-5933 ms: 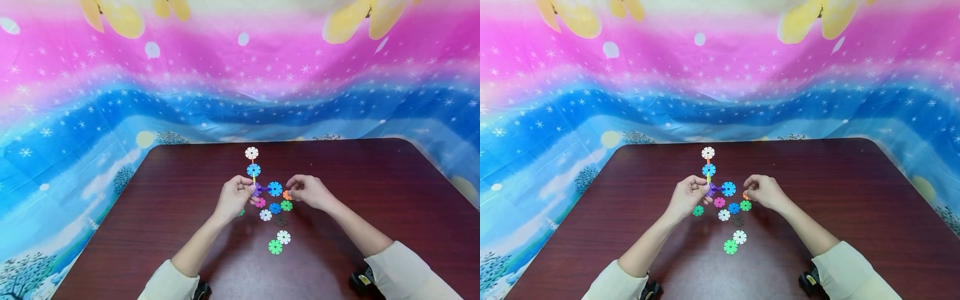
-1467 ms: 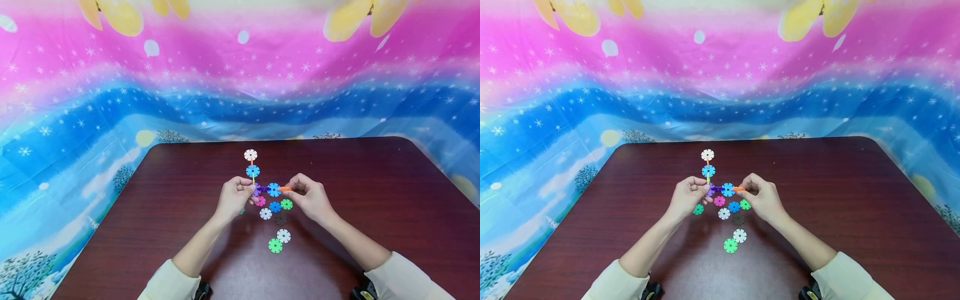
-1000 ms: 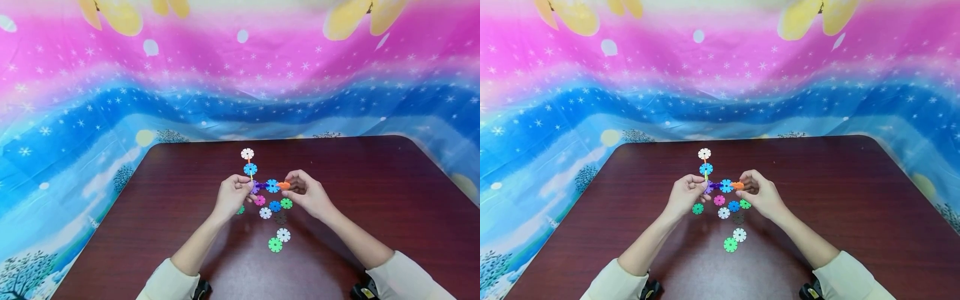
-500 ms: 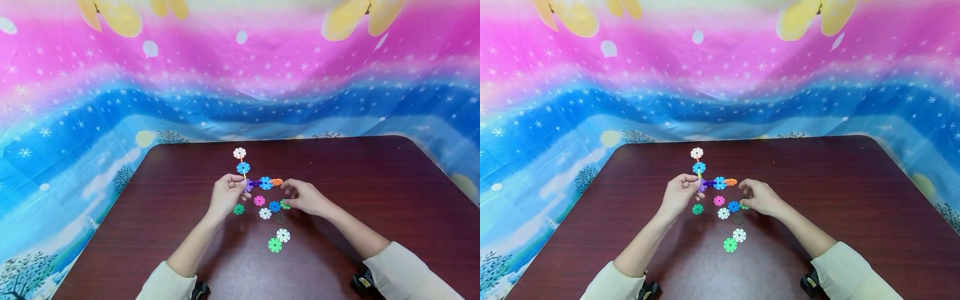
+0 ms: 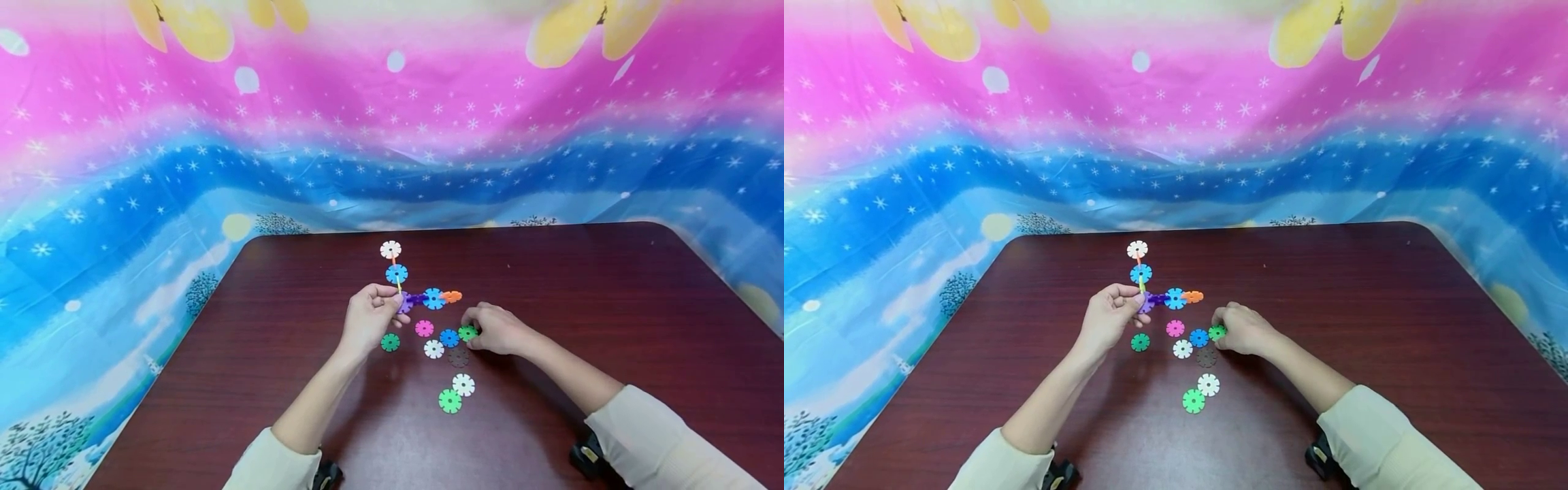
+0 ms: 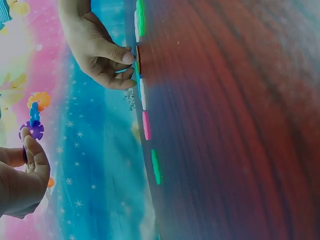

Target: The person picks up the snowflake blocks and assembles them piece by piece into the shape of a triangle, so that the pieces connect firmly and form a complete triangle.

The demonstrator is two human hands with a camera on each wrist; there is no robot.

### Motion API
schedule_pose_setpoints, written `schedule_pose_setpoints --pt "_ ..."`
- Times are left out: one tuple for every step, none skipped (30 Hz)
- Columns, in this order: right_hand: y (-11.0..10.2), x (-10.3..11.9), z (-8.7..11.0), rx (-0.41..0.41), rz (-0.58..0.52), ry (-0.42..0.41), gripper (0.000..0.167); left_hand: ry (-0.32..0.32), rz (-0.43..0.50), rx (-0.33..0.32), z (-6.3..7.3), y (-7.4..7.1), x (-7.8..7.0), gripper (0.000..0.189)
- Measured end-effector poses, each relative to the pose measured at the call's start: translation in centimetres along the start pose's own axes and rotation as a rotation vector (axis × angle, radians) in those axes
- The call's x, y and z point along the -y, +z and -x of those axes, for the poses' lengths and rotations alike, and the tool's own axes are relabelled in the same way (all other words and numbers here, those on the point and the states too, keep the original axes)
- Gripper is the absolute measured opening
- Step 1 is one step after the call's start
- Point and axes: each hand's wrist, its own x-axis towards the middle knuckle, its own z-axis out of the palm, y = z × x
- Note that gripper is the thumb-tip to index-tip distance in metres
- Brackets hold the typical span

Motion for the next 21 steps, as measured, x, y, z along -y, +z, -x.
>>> schedule_pose_setpoints --pt "0.0 -0.1 0.0 -0.005 0.005 -0.006 0.030 -0.001 0.001 0.001 0.0 0.0 0.0 0.016" --pt "0.0 -0.1 0.0 -0.010 0.007 -0.007 0.029 -0.002 0.003 0.002 0.0 0.0 0.0 0.016" --pt "0.1 -0.1 -0.1 -0.015 0.010 -0.010 0.028 -0.004 0.004 0.003 0.0 0.1 0.0 0.016" --pt "0.1 -0.1 -0.1 -0.020 0.011 -0.011 0.027 -0.005 0.004 0.004 -0.1 0.1 0.0 0.016" --pt "0.1 -0.1 -0.1 -0.022 0.011 -0.014 0.026 -0.004 0.003 0.006 -0.1 0.1 0.0 0.016" --pt "0.1 -0.1 -0.1 -0.025 0.010 -0.015 0.025 -0.003 0.002 0.008 -0.1 0.1 0.0 0.016" --pt "0.1 -0.1 -0.1 -0.026 0.007 -0.015 0.025 -0.002 0.003 0.010 -0.1 0.1 0.0 0.017" --pt "0.1 -0.1 -0.2 -0.025 0.005 -0.014 0.024 -0.002 0.004 0.012 -0.1 0.1 0.1 0.017" --pt "0.1 0.0 -0.2 -0.024 0.001 -0.014 0.024 -0.005 0.003 0.012 -0.1 0.1 0.1 0.017" --pt "0.0 0.0 -0.2 -0.023 -0.001 -0.013 0.023 -0.005 0.004 0.013 -0.1 0.1 0.2 0.017" --pt "0.0 0.1 -0.2 -0.022 -0.003 -0.011 0.023 -0.009 0.003 0.015 0.0 0.1 0.0 0.017" --pt "0.0 0.1 -0.3 -0.020 -0.005 -0.009 0.023 -0.013 0.006 0.015 0.0 0.0 0.1 0.017" --pt "0.1 0.1 -0.3 -0.018 -0.006 -0.008 0.024 -0.013 0.008 0.015 0.0 0.0 0.1 0.018" --pt "0.1 0.2 -0.3 -0.016 -0.006 -0.008 0.024 -0.009 0.009 0.016 -0.1 0.0 0.2 0.018" --pt "0.1 0.2 -0.3 -0.015 -0.005 -0.006 0.024 -0.006 0.011 0.017 -0.1 0.0 0.3 0.018" --pt "0.1 0.2 -0.4 -0.016 -0.004 -0.005 0.025 0.006 0.014 0.020 -0.1 0.0 0.4 0.018" --pt "0.1 0.1 -0.4 -0.015 -0.004 -0.004 0.025 0.014 0.015 0.022 0.0 0.0 0.4 0.018" --pt "0.1 0.1 -0.4 -0.013 -0.005 -0.002 0.026 0.026 0.019 0.023 -0.1 0.0 0.7 0.019" --pt "0.1 0.1 -0.4 -0.011 -0.006 0.000 0.026 0.061 0.032 0.036 -0.4 -0.2 1.4 0.018" --pt "0.1 0.1 -0.4 -0.009 -0.009 0.008 0.026 0.068 0.035 0.038 -0.4 -0.2 1.5 0.018" --pt "0.1 0.1 -0.4 -0.006 -0.014 0.015 0.026 0.069 0.037 0.039 -0.4 -0.2 1.5 0.017"
